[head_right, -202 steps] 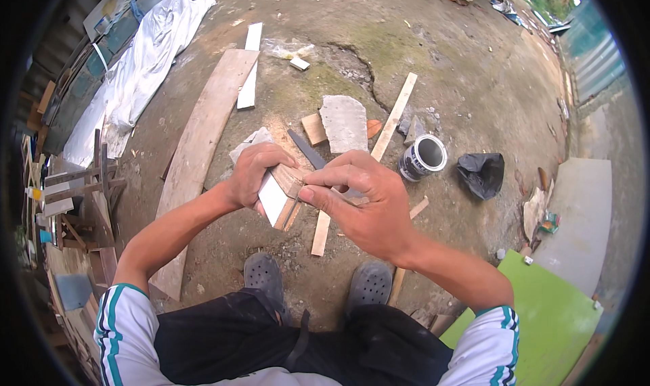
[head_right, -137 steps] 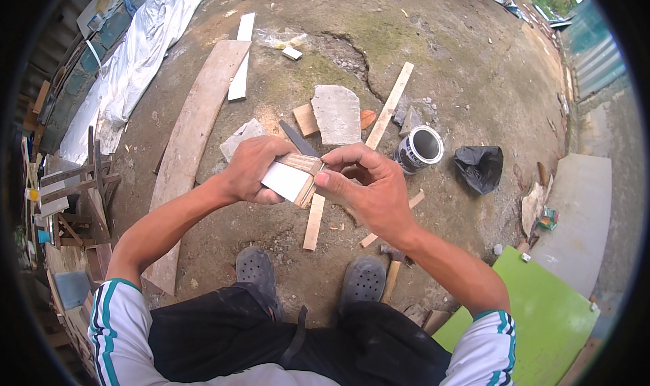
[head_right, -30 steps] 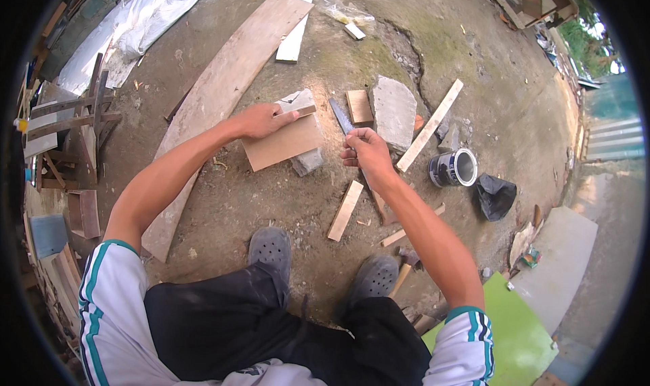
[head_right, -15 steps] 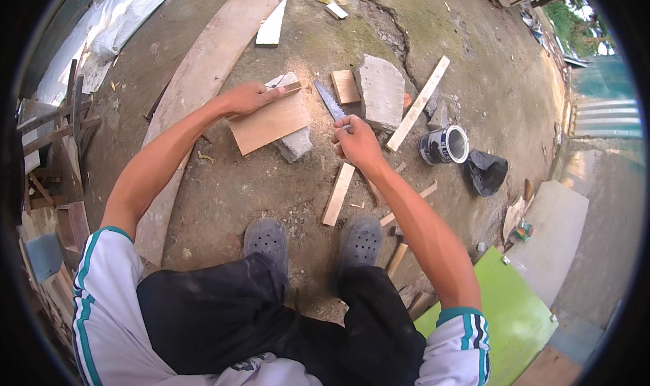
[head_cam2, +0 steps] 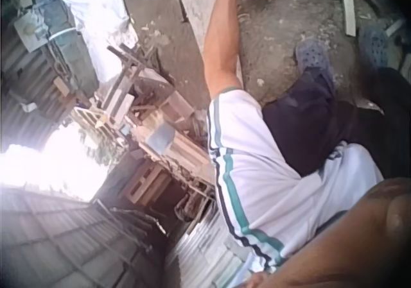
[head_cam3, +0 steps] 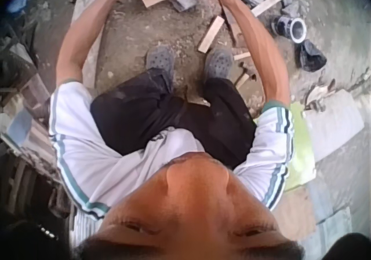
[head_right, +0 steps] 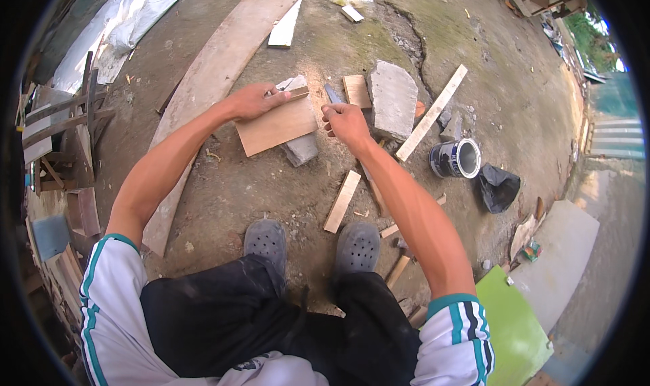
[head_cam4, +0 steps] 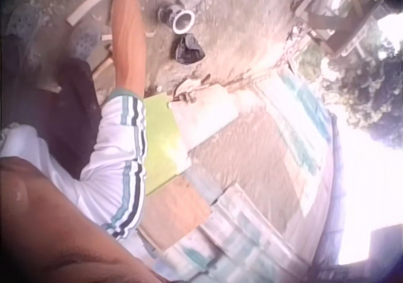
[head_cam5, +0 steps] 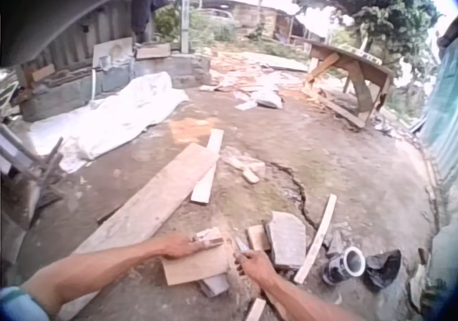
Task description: The person assembles a small wooden box by hand, aligning pre-cut wooden pieces and securing them with nails using a hammer. The person repeatedly checks fit and alignment while hammering nails into the joints.
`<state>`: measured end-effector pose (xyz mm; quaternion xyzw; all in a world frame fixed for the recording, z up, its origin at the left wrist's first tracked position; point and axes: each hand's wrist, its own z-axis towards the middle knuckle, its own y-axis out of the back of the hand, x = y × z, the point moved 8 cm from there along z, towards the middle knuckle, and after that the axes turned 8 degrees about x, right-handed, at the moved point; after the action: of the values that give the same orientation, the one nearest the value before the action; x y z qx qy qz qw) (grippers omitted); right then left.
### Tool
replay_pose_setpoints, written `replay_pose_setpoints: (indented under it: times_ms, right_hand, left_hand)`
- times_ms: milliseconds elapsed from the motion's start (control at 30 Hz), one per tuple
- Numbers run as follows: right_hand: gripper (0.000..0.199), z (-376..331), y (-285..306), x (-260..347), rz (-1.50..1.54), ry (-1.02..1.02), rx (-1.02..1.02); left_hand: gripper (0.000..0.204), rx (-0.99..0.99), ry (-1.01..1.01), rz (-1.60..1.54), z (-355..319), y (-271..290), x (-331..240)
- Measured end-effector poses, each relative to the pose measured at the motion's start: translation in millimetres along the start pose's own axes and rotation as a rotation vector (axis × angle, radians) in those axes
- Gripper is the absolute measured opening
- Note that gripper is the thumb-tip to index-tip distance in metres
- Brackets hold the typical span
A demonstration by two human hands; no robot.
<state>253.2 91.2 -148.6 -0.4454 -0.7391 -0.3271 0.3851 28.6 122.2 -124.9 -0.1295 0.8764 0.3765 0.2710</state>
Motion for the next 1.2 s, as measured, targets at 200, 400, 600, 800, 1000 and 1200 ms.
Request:
replay_pose_setpoints:
  times_ms: [200,400,600,800,1000,1200]
  right_hand:
    - [0.060,33.7,-8.1,2.1,0.086,-0.013,0.038]
    - [0.069,52.9,-16.8,5.8,-0.013,0.034,0.092]
    - [0.072,56.1,-16.2,8.9,-0.202,0.143,0.047]
    - [0.070,59.5,-18.4,9.7,-0.242,0.147,0.062]
    - [0.067,59.7,-16.9,11.3,-0.250,0.130,0.022]
    - [0.066,60.6,-16.9,8.2,-0.212,0.058,0.021]
  left_hand:
    - [0.074,-0.021,0.027,0.010,0.2,-2.5,0.7]
    - [0.081,0.013,0.023,0.029,4.2,0.4,-0.1]
    - [0.069,-0.034,0.007,0.050,-0.2,1.1,-5.9]
    - [0.062,0.001,-0.021,0.138,2.5,-0.9,-12.5]
    - [0.047,-0.064,-0.224,0.306,6.7,-0.1,-16.7]
    - [0.045,-0.062,-0.215,0.338,6.3,-1.0,-17.5]
